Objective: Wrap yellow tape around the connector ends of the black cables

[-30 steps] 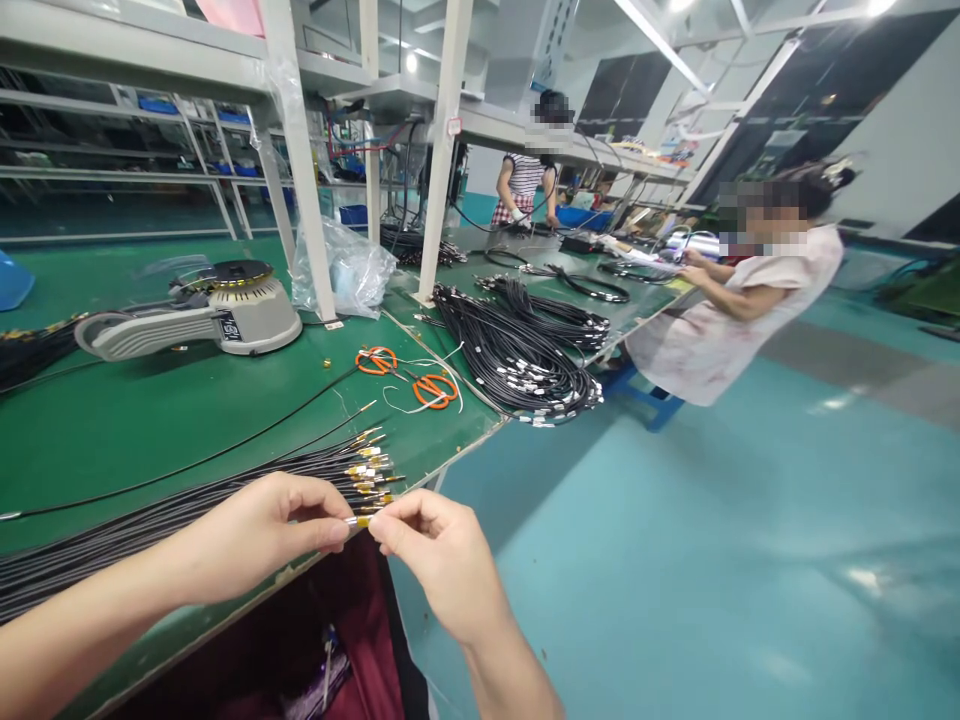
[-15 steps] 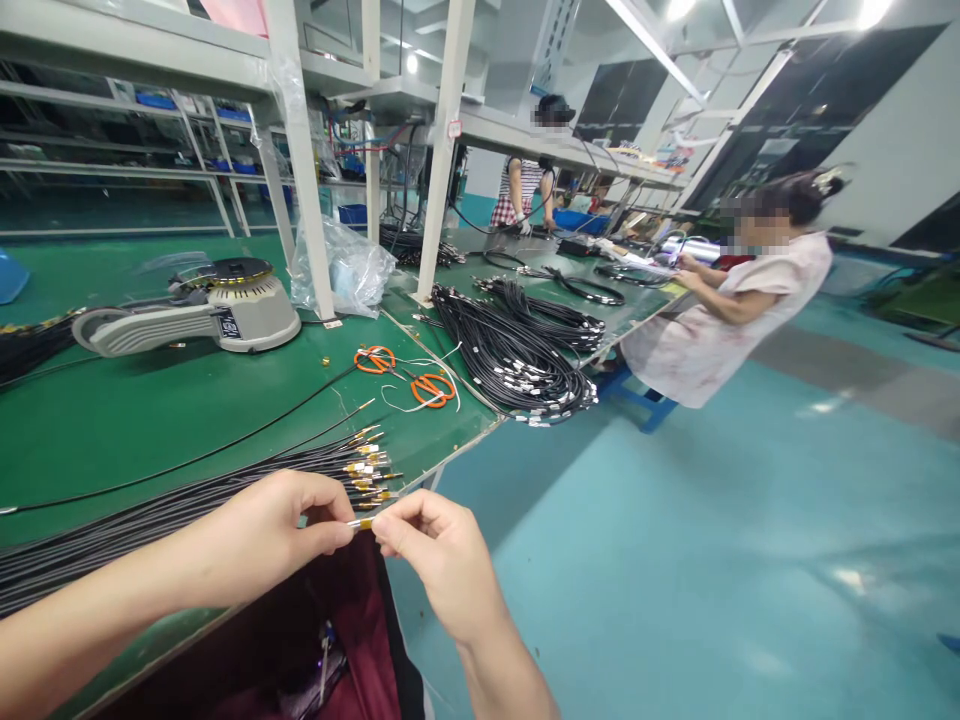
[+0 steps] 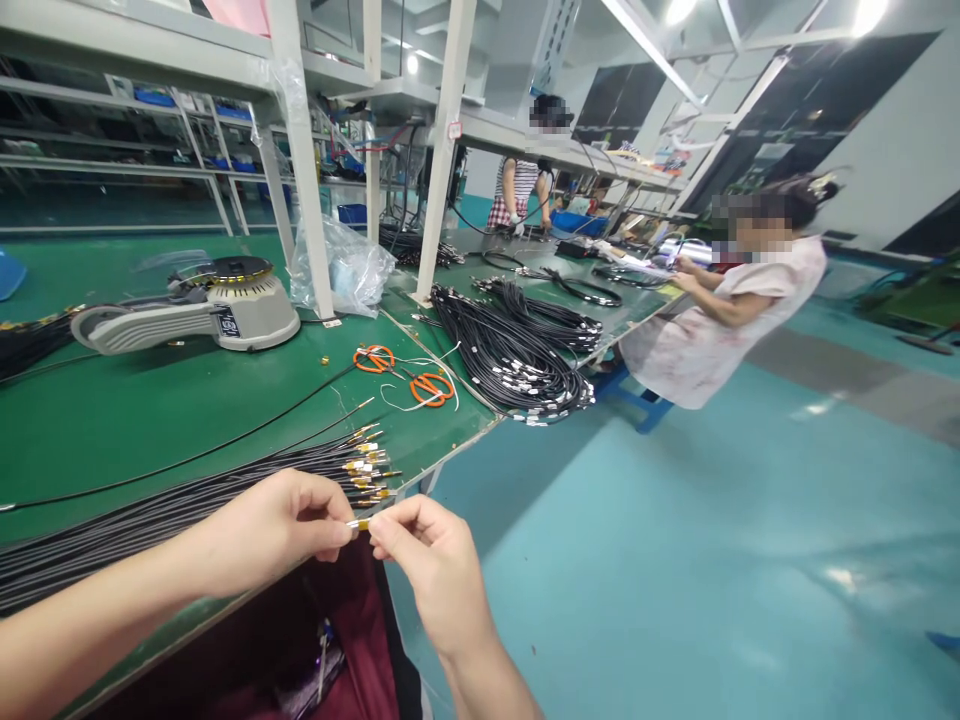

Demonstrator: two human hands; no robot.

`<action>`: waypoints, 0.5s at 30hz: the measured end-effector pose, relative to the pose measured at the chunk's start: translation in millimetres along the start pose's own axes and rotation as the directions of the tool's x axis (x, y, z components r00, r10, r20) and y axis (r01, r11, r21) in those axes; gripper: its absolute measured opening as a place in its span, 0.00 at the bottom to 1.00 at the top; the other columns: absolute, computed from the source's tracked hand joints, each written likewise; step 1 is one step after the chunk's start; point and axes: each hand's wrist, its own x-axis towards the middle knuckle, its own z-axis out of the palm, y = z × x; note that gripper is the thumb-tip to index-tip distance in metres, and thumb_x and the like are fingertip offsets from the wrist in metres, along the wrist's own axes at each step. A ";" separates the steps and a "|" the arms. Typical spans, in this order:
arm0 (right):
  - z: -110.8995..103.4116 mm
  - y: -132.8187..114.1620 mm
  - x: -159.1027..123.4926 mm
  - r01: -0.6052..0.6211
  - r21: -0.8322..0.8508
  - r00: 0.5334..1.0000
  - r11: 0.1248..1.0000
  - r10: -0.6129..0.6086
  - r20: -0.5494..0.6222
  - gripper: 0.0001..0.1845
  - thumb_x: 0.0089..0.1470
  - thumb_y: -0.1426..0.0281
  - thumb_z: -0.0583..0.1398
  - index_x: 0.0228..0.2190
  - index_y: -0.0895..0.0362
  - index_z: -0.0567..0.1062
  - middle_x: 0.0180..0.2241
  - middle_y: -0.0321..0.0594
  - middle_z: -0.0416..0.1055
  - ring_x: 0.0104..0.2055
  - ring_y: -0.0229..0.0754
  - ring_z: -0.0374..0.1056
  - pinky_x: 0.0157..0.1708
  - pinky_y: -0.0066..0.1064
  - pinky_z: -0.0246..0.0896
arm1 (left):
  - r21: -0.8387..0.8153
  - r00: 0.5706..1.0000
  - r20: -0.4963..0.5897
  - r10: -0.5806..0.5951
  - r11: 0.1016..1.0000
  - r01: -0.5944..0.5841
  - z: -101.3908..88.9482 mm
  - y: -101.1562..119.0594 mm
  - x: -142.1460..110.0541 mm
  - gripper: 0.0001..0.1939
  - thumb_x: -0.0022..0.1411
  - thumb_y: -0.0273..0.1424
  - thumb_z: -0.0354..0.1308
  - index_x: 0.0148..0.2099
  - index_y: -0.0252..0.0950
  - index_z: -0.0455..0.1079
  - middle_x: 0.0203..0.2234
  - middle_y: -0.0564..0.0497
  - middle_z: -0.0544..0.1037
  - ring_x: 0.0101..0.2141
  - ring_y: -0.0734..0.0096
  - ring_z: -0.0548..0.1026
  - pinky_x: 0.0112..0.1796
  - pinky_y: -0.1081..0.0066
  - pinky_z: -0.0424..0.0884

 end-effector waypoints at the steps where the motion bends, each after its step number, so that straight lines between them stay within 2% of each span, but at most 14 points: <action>1: 1.3 1.0 -1.2 0.005 0.004 1.000 1.000 -0.005 0.000 0.10 0.43 0.65 0.67 0.19 0.58 0.75 0.19 0.34 0.70 0.24 0.36 0.63 0.28 0.28 0.59 | -0.056 1.000 0.012 0.001 0.998 -0.001 0.7 -1.9 0.9 0.10 0.53 0.36 0.54 0.27 0.34 0.69 0.21 0.54 0.74 0.25 0.72 0.68 0.28 0.73 0.62; 4: 4.4 2.0 -3.6 -0.004 -0.005 1.000 1.000 0.004 0.017 0.11 0.43 0.64 0.67 0.19 0.58 0.74 0.19 0.34 0.69 0.24 0.37 0.64 0.28 0.28 0.60 | -0.084 1.000 0.009 0.019 0.996 -0.018 3.3 -4.0 1.9 0.10 0.53 0.35 0.54 0.27 0.34 0.70 0.21 0.53 0.74 0.24 0.72 0.68 0.29 0.72 0.63; 7: 2.9 -1.4 -3.5 -0.020 -0.054 0.999 0.998 0.022 0.036 0.12 0.44 0.63 0.66 0.19 0.58 0.75 0.19 0.34 0.70 0.24 0.36 0.64 0.28 0.28 0.60 | 0.053 0.998 -0.040 0.042 0.998 -0.039 4.7 0.3 0.2 0.10 0.54 0.36 0.53 0.28 0.35 0.70 0.22 0.54 0.73 0.25 0.71 0.68 0.30 0.72 0.63; 10: -4.3 -8.7 -1.1 -0.042 -0.147 0.991 0.988 0.060 0.117 0.10 0.45 0.63 0.65 0.23 0.58 0.77 0.22 0.35 0.72 0.26 0.37 0.66 0.29 0.28 0.61 | 0.145 0.998 -0.045 0.042 0.989 -0.035 3.7 6.1 -2.6 0.10 0.55 0.36 0.53 0.29 0.36 0.70 0.23 0.55 0.73 0.26 0.71 0.68 0.30 0.72 0.62; 12: -9.6 -13.9 0.8 -0.040 -0.202 0.981 0.979 0.076 0.176 0.09 0.46 0.64 0.65 0.24 0.58 0.77 0.23 0.36 0.73 0.28 0.37 0.66 0.30 0.28 0.61 | 0.146 0.999 -0.032 0.034 0.989 -0.029 2.7 7.5 -4.2 0.11 0.55 0.38 0.53 0.29 0.36 0.70 0.22 0.55 0.72 0.26 0.71 0.67 0.29 0.73 0.61; 15: -12.9 -20.1 2.6 -0.011 -0.242 0.980 0.970 0.058 0.190 0.09 0.46 0.65 0.64 0.21 0.57 0.75 0.22 0.33 0.71 0.26 0.36 0.65 0.30 0.28 0.61 | 0.144 0.999 -0.023 0.049 0.989 -0.045 1.3 5.5 -5.5 0.13 0.57 0.40 0.52 0.30 0.37 0.70 0.22 0.56 0.71 0.26 0.71 0.67 0.28 0.73 0.61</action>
